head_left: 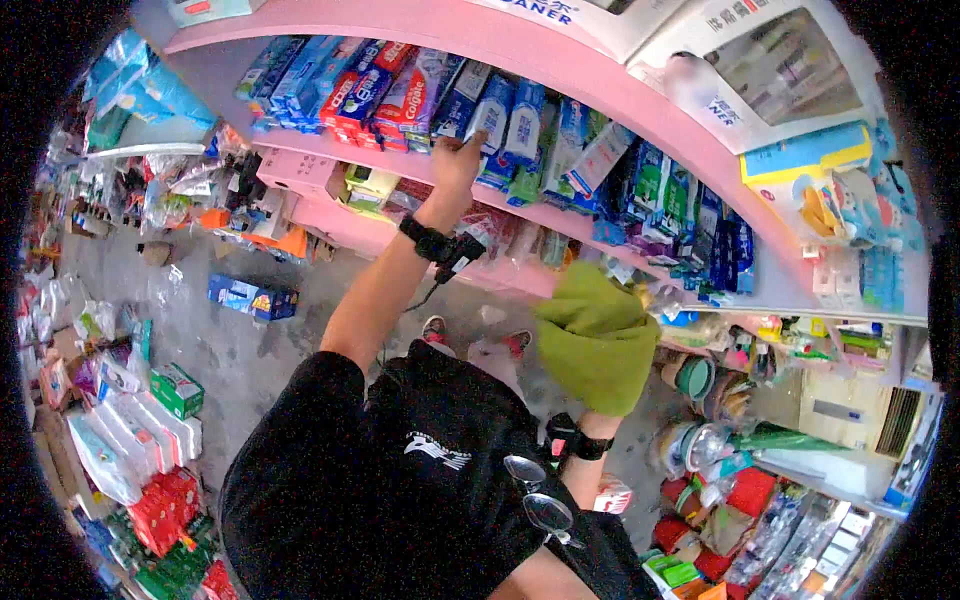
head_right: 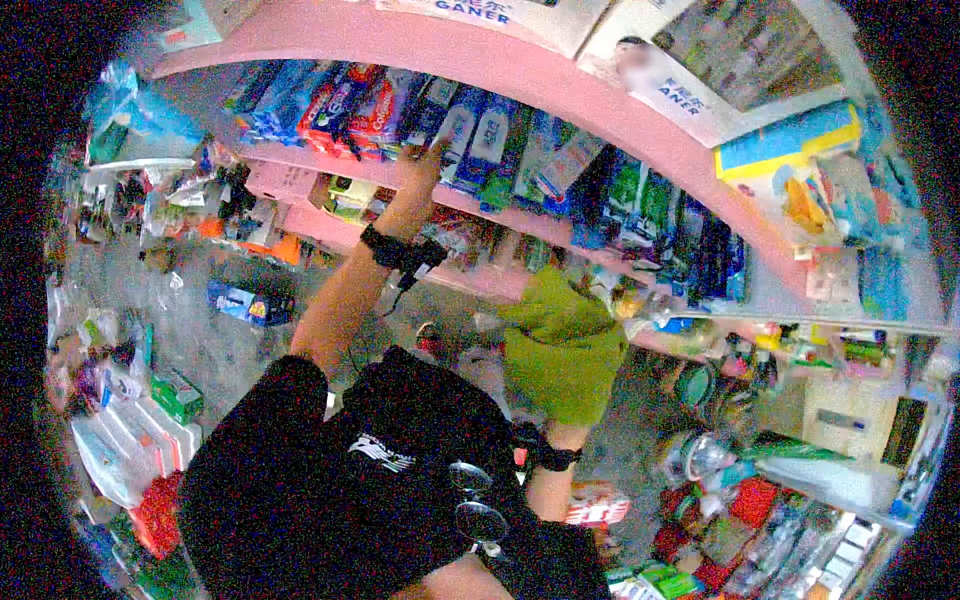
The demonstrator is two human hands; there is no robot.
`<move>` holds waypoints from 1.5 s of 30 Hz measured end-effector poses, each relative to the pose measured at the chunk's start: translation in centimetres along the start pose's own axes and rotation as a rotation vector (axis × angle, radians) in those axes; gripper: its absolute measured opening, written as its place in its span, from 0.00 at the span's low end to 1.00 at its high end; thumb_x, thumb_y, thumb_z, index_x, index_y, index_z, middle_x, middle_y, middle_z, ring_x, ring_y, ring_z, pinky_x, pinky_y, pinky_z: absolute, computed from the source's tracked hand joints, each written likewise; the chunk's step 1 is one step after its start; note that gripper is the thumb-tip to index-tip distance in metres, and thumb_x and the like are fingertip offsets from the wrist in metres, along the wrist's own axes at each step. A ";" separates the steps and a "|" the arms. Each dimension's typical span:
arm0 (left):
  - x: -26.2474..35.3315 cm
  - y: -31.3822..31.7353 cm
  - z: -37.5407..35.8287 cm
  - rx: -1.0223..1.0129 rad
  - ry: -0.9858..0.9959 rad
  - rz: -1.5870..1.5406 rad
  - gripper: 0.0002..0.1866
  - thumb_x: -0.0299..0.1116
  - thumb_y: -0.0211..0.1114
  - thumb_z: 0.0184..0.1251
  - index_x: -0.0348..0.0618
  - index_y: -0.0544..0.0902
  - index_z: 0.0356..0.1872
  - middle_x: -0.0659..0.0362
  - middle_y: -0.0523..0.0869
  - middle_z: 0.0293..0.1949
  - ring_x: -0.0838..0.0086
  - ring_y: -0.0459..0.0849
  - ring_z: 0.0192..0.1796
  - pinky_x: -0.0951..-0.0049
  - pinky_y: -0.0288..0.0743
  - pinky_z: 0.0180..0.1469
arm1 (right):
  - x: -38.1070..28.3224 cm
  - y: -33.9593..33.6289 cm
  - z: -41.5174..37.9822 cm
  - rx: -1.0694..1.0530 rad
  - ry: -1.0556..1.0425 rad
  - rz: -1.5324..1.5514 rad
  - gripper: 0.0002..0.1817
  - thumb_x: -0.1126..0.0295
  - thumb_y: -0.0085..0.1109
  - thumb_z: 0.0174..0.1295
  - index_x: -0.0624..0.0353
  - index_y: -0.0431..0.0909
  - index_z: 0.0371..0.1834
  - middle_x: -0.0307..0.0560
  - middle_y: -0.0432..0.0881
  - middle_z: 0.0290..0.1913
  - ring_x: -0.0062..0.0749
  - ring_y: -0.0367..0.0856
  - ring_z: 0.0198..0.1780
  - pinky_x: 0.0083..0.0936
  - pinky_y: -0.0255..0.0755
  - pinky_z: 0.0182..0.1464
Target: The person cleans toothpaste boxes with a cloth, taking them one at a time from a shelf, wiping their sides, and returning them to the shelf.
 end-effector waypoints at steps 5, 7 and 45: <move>1.3 -2.6 -3.1 -0.168 0.103 -0.306 0.15 0.35 0.67 0.54 0.35 0.74 0.32 0.61 0.77 0.26 0.79 0.72 0.27 0.79 0.66 0.30 | 0.8 2.7 -1.4 0.040 0.131 0.110 0.27 0.63 0.49 0.63 0.58 0.57 0.64 0.46 0.62 0.62 0.32 0.66 0.58 0.28 0.66 0.58; 4.2 -4.4 -7.1 -0.240 -0.008 -0.272 0.12 0.32 0.65 0.56 0.36 0.73 0.34 0.60 0.78 0.27 0.80 0.74 0.29 0.80 0.67 0.31 | 0.2 5.3 -1.1 -0.051 0.106 0.012 0.24 0.62 0.50 0.62 0.59 0.62 0.60 0.47 0.68 0.58 0.33 0.70 0.55 0.27 0.68 0.55; 8.4 -4.2 -19.8 -0.627 0.545 0.262 0.24 0.26 0.69 0.47 0.38 0.70 0.46 0.47 0.79 0.43 0.57 0.79 0.45 0.66 0.74 0.46 | -2.4 5.4 2.1 -0.023 -0.238 -0.550 0.28 0.67 0.55 0.57 0.63 0.60 0.61 0.51 0.66 0.59 0.38 0.65 0.59 0.30 0.60 0.60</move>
Point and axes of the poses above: each hand's wrist, its own z-axis towards the middle knuckle, its own y-axis out of the palm, x = y × z, the point moved 5 cm from there along z, towards the middle knuckle
